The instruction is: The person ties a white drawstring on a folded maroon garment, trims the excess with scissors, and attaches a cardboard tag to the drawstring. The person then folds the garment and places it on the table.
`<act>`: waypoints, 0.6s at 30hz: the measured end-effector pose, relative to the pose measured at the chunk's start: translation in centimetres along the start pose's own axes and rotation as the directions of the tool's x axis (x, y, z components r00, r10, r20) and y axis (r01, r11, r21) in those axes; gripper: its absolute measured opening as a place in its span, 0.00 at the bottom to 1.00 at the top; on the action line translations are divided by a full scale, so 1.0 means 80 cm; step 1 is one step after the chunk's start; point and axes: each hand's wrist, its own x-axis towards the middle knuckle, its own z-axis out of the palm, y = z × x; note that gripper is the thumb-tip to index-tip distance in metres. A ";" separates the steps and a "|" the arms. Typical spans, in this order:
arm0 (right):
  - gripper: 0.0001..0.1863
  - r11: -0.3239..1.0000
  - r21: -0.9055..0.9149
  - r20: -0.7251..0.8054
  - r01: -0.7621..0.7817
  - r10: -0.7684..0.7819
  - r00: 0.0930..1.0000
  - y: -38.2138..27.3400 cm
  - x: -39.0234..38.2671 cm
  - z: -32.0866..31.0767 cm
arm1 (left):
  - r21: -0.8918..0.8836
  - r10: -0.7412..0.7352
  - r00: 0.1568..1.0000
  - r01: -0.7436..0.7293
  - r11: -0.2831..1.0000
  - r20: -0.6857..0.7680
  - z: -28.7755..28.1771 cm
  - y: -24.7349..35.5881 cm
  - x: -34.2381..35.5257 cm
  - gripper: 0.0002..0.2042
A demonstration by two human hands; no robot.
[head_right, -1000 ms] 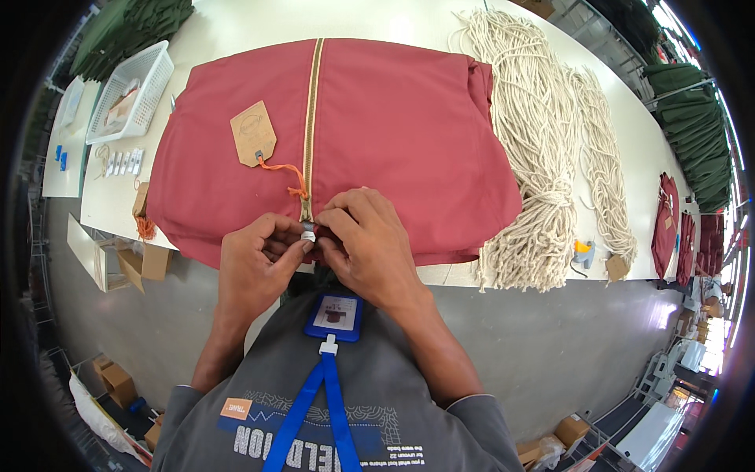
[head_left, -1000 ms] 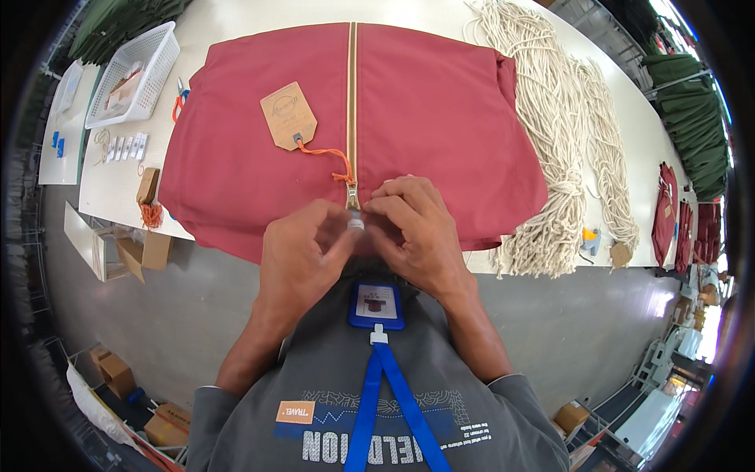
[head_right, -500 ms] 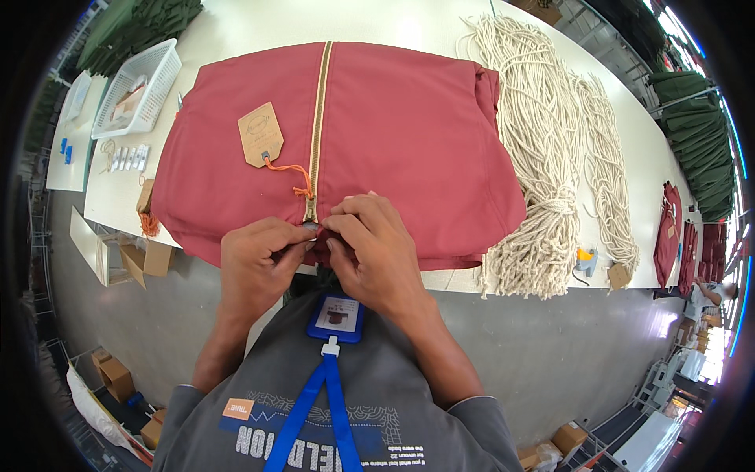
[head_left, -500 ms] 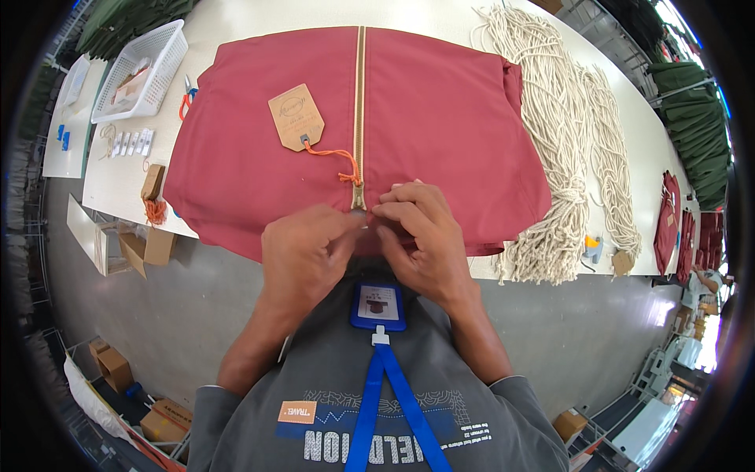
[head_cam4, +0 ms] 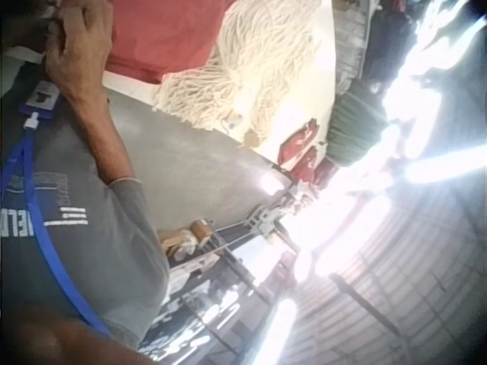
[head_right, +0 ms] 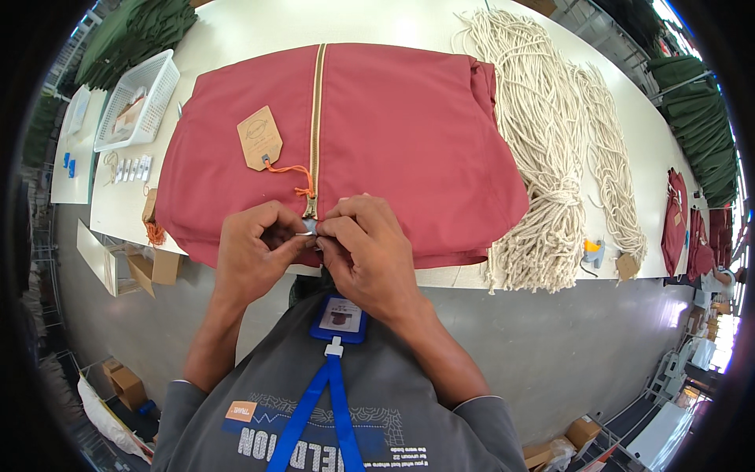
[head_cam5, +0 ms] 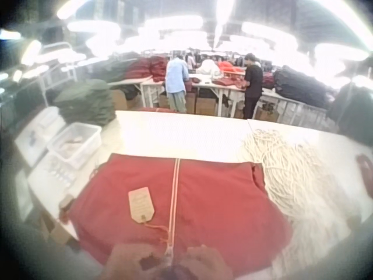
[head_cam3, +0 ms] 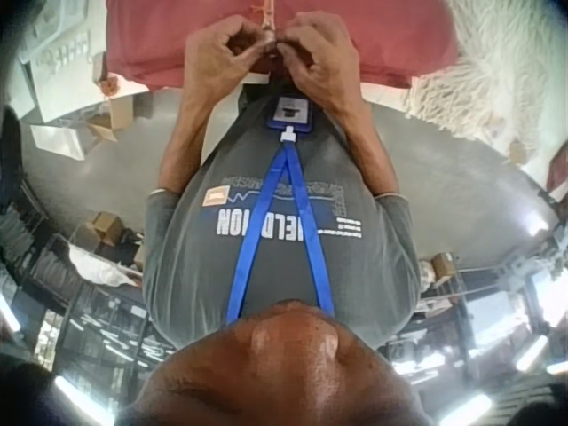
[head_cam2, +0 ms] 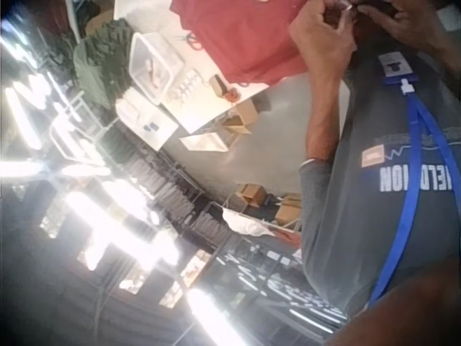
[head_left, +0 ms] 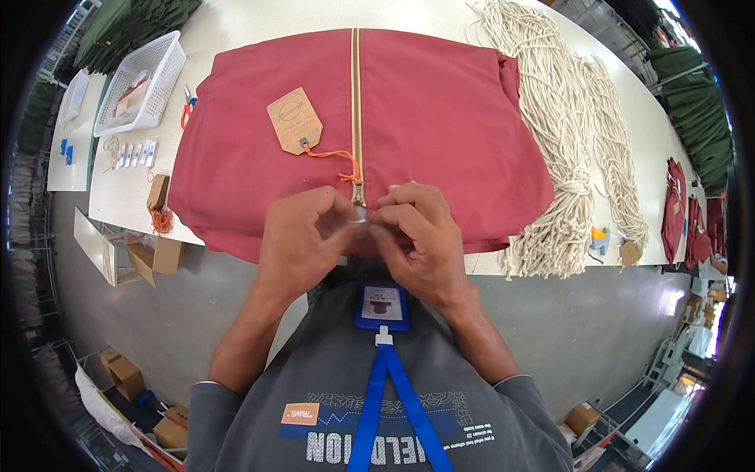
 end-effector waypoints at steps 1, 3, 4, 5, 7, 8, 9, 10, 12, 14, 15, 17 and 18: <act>0.12 1.000 -0.010 -0.001 0.007 -0.007 1.000 0.002 -0.001 0.001 | -0.026 -0.004 1.000 0.004 1.000 0.006 0.000 -0.003 -0.002 0.05; 0.12 0.999 -0.030 0.003 0.022 -0.022 1.000 0.005 -0.003 0.005 | -0.034 0.021 1.000 -0.022 0.999 -0.020 0.004 -0.011 -0.003 0.05; 0.12 0.999 -0.038 0.014 0.039 -0.038 0.999 0.005 -0.004 0.007 | -0.044 0.037 0.999 -0.039 0.998 -0.033 0.006 -0.014 -0.005 0.05; 0.11 0.997 -0.052 0.021 0.056 -0.055 0.998 0.003 -0.003 0.012 | 0.031 0.016 0.999 -0.014 0.999 -0.051 0.004 -0.015 -0.010 0.05; 0.11 0.998 -0.049 -0.011 0.040 -0.040 0.999 0.003 -0.002 0.013 | 0.098 0.101 0.994 -0.096 0.991 -0.047 0.006 -0.016 -0.018 0.05; 0.11 0.995 -0.046 -0.030 0.084 -0.085 0.996 0.003 -0.003 0.009 | -0.046 -0.013 0.999 0.011 0.999 -0.040 0.010 -0.017 -0.020 0.04; 0.10 0.998 0.045 -0.024 0.055 -0.054 0.998 0.002 -0.003 0.007 | -0.203 -0.068 0.998 0.069 0.977 0.009 0.011 -0.017 -0.020 0.04; 0.08 0.995 0.018 -0.077 0.095 -0.093 0.993 0.000 -0.004 0.002 | -0.172 -0.058 0.998 0.056 0.984 -0.007 0.009 -0.016 -0.020 0.04; 0.09 0.998 -0.024 -0.148 0.059 -0.062 0.987 0.008 -0.011 -0.035 | -0.148 -0.058 0.998 0.059 0.987 0.012 0.007 -0.015 -0.016 0.04; 0.06 0.977 -0.213 -0.319 -0.030 -0.041 0.947 0.042 -0.024 -0.101 | -0.166 -0.169 0.986 0.168 0.972 0.014 0.008 -0.018 -0.015 0.03; 0.06 0.967 -0.163 -0.567 -0.198 0.072 0.820 0.063 -0.035 -0.131 | -0.174 -0.139 0.990 0.138 0.975 0.004 0.008 -0.021 -0.015 0.03; 0.03 0.864 -0.081 -0.838 -0.496 0.211 0.504 0.119 -0.072 -0.223 | -0.187 -0.194 0.981 0.188 0.964 -0.014 0.011 -0.025 -0.015 0.03; 0.05 0.850 -0.035 -0.893 -0.526 0.210 0.398 0.152 -0.097 -0.266 | -0.192 -0.184 0.983 0.177 0.965 -0.023 0.013 -0.026 -0.015 0.03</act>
